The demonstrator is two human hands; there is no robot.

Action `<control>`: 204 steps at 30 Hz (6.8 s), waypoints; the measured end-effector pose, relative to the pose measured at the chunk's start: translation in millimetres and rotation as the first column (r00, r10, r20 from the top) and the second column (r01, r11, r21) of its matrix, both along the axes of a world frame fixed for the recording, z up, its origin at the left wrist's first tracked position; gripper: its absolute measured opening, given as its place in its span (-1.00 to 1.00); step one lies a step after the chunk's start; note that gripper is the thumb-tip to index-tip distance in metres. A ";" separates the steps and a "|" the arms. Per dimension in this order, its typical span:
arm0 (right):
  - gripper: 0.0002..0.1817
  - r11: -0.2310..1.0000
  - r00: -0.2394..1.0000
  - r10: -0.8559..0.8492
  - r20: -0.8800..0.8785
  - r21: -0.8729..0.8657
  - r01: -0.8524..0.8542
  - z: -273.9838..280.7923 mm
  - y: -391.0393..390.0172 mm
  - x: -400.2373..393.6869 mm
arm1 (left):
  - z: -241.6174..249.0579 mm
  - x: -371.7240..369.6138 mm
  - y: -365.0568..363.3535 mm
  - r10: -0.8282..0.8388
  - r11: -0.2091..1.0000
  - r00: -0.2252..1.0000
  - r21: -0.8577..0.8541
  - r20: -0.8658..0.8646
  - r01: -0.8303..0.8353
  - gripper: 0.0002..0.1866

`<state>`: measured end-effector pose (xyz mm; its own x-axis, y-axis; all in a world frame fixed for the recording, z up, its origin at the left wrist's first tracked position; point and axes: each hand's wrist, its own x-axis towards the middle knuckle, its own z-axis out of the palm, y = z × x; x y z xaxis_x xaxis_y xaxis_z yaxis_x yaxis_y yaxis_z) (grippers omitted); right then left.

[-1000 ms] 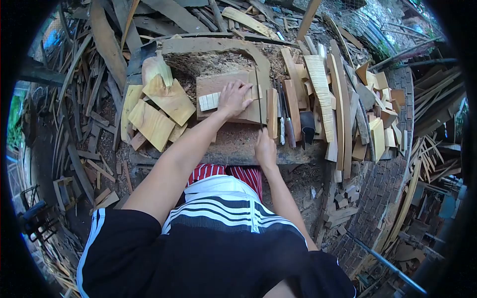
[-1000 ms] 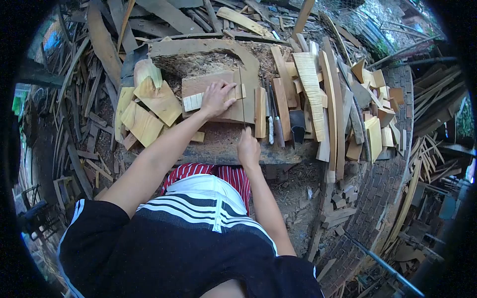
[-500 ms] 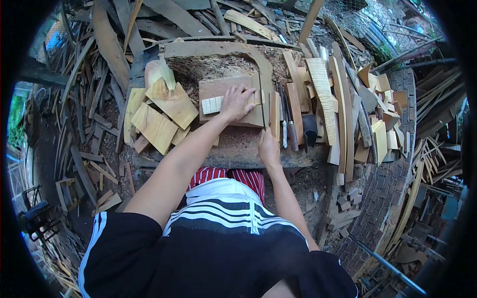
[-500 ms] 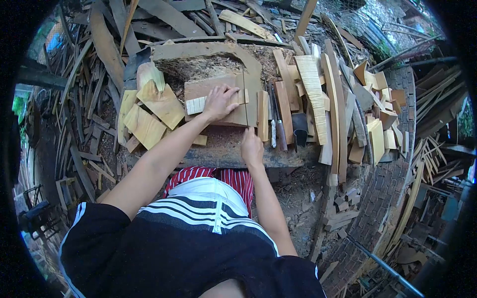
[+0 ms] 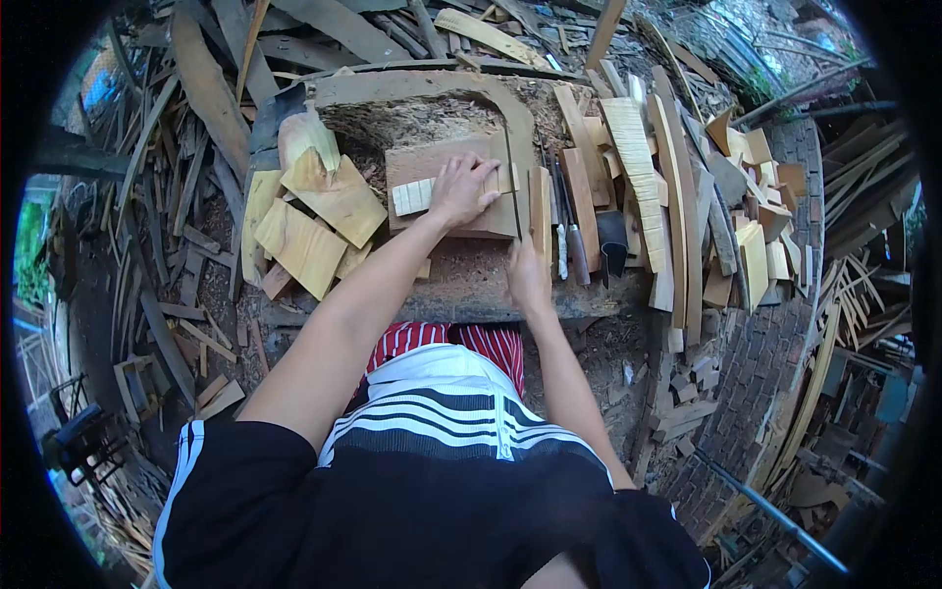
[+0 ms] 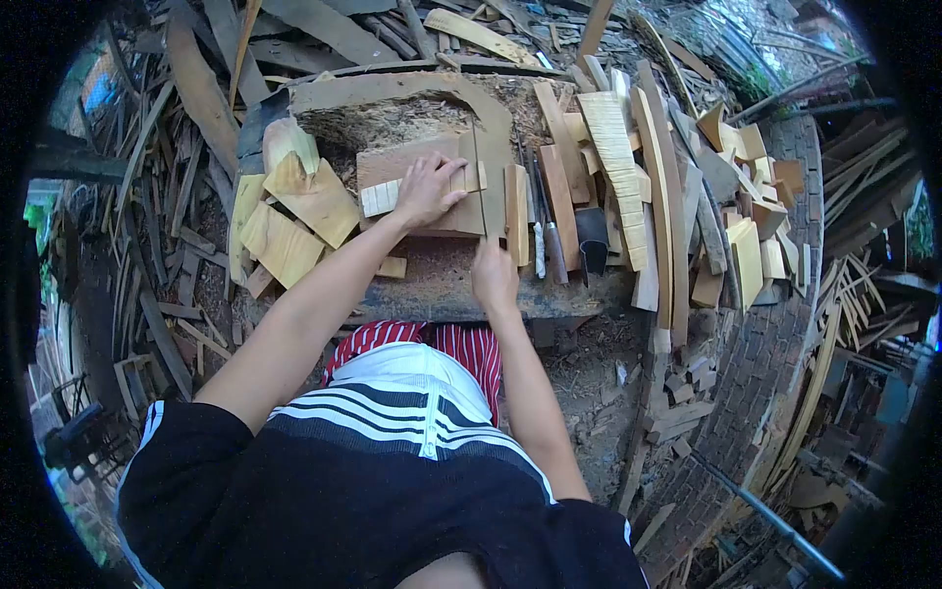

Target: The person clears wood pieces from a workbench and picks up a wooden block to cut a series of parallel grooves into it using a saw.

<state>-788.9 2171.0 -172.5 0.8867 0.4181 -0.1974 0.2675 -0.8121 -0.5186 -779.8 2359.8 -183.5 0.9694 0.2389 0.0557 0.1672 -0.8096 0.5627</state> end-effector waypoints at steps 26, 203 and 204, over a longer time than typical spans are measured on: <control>-0.75 0.997 0.997 -0.080 -0.017 -0.008 0.080 5.8 -5.0 -8.3 | -0.7 12.0 -3.1 -0.026 0.994 0.999 0.104 0.047 0.021 -0.45; -0.72 0.997 0.992 -0.079 -0.096 -0.027 0.077 12.9 -11.5 -22.8 | -6.9 37.4 -9.2 0.182 0.954 0.983 0.240 0.007 -0.178 -0.85; -0.68 0.998 0.994 -0.060 -0.094 -0.011 0.060 5.6 -7.0 -11.4 | -7.5 36.3 -11.1 0.179 0.956 0.984 0.237 0.006 -0.175 -0.85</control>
